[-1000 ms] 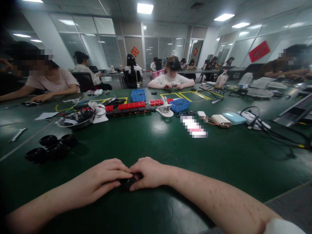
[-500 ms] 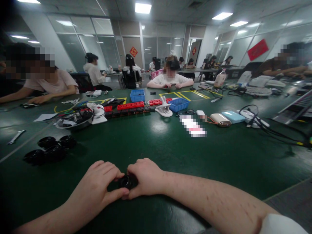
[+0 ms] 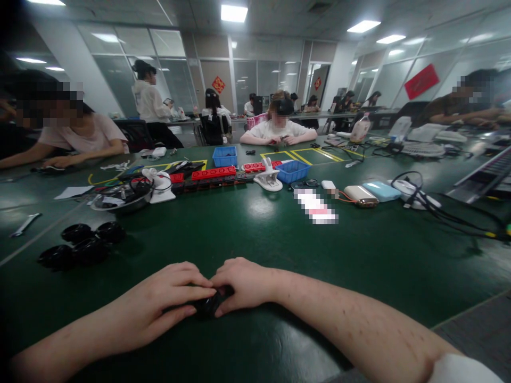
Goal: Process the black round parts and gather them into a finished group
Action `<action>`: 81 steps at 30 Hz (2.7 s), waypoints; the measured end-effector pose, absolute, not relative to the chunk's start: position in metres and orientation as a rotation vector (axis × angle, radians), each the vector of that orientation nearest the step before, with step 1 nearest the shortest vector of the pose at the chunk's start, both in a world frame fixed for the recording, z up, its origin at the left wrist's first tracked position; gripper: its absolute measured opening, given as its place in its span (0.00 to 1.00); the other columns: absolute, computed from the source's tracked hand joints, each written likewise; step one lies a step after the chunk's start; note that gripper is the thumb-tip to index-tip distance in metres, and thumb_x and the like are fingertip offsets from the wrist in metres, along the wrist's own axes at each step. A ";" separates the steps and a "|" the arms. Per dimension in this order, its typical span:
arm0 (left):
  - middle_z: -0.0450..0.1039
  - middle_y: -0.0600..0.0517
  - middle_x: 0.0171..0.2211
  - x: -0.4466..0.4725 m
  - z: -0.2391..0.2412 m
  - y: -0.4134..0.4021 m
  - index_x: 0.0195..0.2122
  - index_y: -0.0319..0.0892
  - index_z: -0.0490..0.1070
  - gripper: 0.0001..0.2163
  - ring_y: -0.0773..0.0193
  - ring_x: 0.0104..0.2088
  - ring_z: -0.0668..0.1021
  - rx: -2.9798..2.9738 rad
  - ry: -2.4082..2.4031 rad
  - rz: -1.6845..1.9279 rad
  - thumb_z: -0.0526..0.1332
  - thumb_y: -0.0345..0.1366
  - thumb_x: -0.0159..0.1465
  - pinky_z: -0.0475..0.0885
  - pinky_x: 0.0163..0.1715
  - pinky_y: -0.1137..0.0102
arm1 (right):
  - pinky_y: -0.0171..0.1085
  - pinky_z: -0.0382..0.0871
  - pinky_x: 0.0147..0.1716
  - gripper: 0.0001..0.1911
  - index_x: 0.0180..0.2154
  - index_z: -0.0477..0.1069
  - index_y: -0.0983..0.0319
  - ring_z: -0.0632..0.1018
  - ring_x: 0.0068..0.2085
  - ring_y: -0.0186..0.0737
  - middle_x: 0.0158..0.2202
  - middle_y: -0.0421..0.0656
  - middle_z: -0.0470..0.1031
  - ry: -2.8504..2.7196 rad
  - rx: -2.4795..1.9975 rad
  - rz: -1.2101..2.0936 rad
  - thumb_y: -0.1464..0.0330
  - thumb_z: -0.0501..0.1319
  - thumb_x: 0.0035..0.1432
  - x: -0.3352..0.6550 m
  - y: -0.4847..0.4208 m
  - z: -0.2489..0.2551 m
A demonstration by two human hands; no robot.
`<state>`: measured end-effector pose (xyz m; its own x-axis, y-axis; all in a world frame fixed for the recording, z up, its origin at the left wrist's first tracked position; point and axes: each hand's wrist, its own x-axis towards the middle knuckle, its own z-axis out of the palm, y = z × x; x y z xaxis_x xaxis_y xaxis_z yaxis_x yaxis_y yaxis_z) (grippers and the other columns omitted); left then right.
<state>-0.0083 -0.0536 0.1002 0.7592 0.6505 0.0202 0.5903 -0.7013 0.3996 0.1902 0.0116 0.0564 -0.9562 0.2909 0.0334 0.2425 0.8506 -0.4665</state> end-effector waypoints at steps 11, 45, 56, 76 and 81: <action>0.72 0.52 0.31 0.005 0.085 -0.062 0.36 0.42 0.73 0.10 0.59 0.33 0.73 2.594 1.384 0.356 0.68 0.32 0.52 0.66 0.34 0.64 | 0.31 0.56 0.28 0.20 0.31 0.67 0.64 0.67 0.28 0.33 0.25 0.37 0.68 -2.840 -0.723 0.678 0.55 0.66 0.43 0.184 0.000 0.053; 0.73 0.54 0.37 0.001 0.100 -0.058 0.44 0.47 0.70 0.12 0.61 0.37 0.72 2.582 1.084 0.229 0.61 0.27 0.59 0.65 0.37 0.66 | 0.31 0.56 0.32 0.11 0.32 0.70 0.63 0.67 0.29 0.31 0.26 0.35 0.69 -2.881 -0.533 0.783 0.63 0.66 0.49 0.187 0.007 0.058; 0.71 0.52 0.29 0.010 0.081 -0.067 0.32 0.40 0.72 0.10 0.58 0.31 0.72 2.591 1.455 0.352 0.70 0.36 0.50 0.66 0.32 0.64 | 0.33 0.54 0.28 0.21 0.32 0.69 0.63 0.66 0.28 0.34 0.24 0.37 0.68 -2.822 -0.732 0.669 0.53 0.65 0.44 0.182 -0.005 0.050; 0.69 0.52 0.33 0.009 0.092 -0.062 0.40 0.44 0.71 0.12 0.58 0.34 0.71 2.545 1.320 0.232 0.66 0.29 0.54 0.67 0.34 0.64 | 0.35 0.58 0.31 0.21 0.31 0.68 0.63 0.68 0.30 0.37 0.27 0.40 0.69 -2.775 -0.877 0.646 0.53 0.66 0.42 0.177 -0.012 0.048; 0.70 0.49 0.30 0.020 0.077 -0.069 0.35 0.38 0.70 0.11 0.56 0.32 0.71 2.624 1.467 0.284 0.67 0.37 0.54 0.67 0.35 0.59 | 0.37 0.58 0.31 0.25 0.30 0.68 0.64 0.68 0.31 0.41 0.28 0.43 0.70 -2.757 -0.976 0.570 0.50 0.66 0.38 0.174 -0.018 0.044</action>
<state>0.0195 -0.0689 0.0765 0.5122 0.8526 0.1038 0.8296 -0.5224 0.1973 0.1745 -0.0176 0.0443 -0.7740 0.6327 0.0243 0.5712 0.7142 -0.4045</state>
